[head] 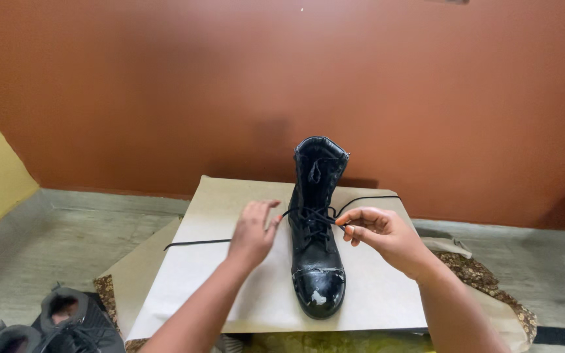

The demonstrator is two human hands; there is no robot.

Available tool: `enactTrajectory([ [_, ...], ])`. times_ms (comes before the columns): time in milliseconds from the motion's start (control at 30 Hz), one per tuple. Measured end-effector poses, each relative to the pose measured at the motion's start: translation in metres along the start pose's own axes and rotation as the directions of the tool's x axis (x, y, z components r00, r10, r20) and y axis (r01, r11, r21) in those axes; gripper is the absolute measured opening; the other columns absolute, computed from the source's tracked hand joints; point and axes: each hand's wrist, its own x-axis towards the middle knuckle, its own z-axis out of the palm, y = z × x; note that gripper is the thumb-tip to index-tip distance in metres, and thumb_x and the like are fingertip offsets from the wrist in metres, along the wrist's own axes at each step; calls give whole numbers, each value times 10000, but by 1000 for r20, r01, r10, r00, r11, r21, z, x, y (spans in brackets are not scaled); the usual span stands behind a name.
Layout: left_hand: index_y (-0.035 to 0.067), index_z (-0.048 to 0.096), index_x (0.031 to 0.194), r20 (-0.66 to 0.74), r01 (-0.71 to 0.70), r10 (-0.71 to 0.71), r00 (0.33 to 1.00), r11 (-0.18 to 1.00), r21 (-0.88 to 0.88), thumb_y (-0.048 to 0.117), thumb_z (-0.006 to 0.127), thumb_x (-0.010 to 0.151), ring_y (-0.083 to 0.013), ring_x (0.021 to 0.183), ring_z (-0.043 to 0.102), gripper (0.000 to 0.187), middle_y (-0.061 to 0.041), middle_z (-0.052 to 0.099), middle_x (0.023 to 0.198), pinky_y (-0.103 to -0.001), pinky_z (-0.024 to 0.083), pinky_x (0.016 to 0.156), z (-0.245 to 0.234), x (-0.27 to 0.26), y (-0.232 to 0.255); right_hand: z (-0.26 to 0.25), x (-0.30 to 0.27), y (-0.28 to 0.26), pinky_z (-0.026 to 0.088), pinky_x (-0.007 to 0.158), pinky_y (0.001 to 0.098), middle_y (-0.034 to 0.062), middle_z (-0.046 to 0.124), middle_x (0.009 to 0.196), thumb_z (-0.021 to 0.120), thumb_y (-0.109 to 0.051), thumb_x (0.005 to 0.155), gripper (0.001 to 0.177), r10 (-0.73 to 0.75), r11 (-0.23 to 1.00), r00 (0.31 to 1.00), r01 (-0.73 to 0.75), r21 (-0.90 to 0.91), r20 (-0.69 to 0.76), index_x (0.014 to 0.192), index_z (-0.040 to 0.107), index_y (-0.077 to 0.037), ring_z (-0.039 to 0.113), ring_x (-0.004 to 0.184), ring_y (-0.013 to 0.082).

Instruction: The person laces a black boot by threading the laces through the eyelets and tying a knot. They then place the laced boot on a table next to other footwear, including a pair of gray sneakers and another pair of black shoes.

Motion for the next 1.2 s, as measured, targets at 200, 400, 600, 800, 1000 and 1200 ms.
enactTrajectory([
  [200, 86, 726, 1002, 120, 189, -173, 978, 971, -144, 351, 593, 987, -350, 857, 644, 297, -134, 694, 877, -443, 492, 764, 4, 20, 28, -3, -10, -4, 534, 886, 314, 26, 731, 930, 715, -211, 909, 280, 5, 992, 1000, -8, -124, -20, 1118, 745, -27, 664, 929, 113],
  [400, 94, 735, 938, 29, 283, -282, 959, 953, -106, 302, 554, 1005, -258, 583, 556, 283, -117, 630, 675, -413, 433, 589, -49, 13, -11, -5, -5, -4, 509, 976, 336, 25, 786, 1036, 720, -189, 887, 246, -91, 952, 990, 54, -302, -109, 1094, 767, -64, 722, 997, 127],
  [600, 96, 706, 984, -280, 325, -369, 886, 926, -191, 264, 538, 1018, -94, 661, 624, 240, -2, 710, 797, -297, 471, 604, -112, 6, -84, 8, 25, 31, 492, 961, 349, 25, 740, 1117, 716, -144, 895, 236, -298, 894, 939, 213, -394, -168, 1113, 746, -59, 661, 1058, 153],
  [800, 65, 708, 1045, -412, 382, -508, 757, 855, -352, 294, 559, 1120, -70, 769, 577, 283, -4, 667, 860, -272, 438, 671, -151, -16, -165, -2, 50, 86, 526, 794, 310, 65, 758, 1115, 649, -93, 939, 305, -63, 988, 900, -5, -155, -431, 1231, 733, -65, 647, 840, 147],
  [1000, 76, 716, 1056, -195, 433, -527, 827, 819, -376, 298, 587, 1085, -130, 681, 476, 259, -9, 673, 828, -317, 386, 614, -111, -17, -194, -3, 62, 119, 540, 752, 287, -5, 718, 1164, 604, -27, 836, 546, 96, 990, 971, -117, -83, -220, 1367, 598, -153, 683, 813, 119],
  [1200, 50, 703, 1030, -220, 468, -538, 814, 831, -300, 310, 597, 1042, -76, 793, 663, 281, -6, 743, 848, -265, 484, 725, -112, -29, -203, -45, 53, 152, 536, 823, 322, 106, 776, 1025, 737, -160, 890, 327, 225, 913, 960, -267, -308, -163, 1196, 756, -47, 666, 911, 164],
])
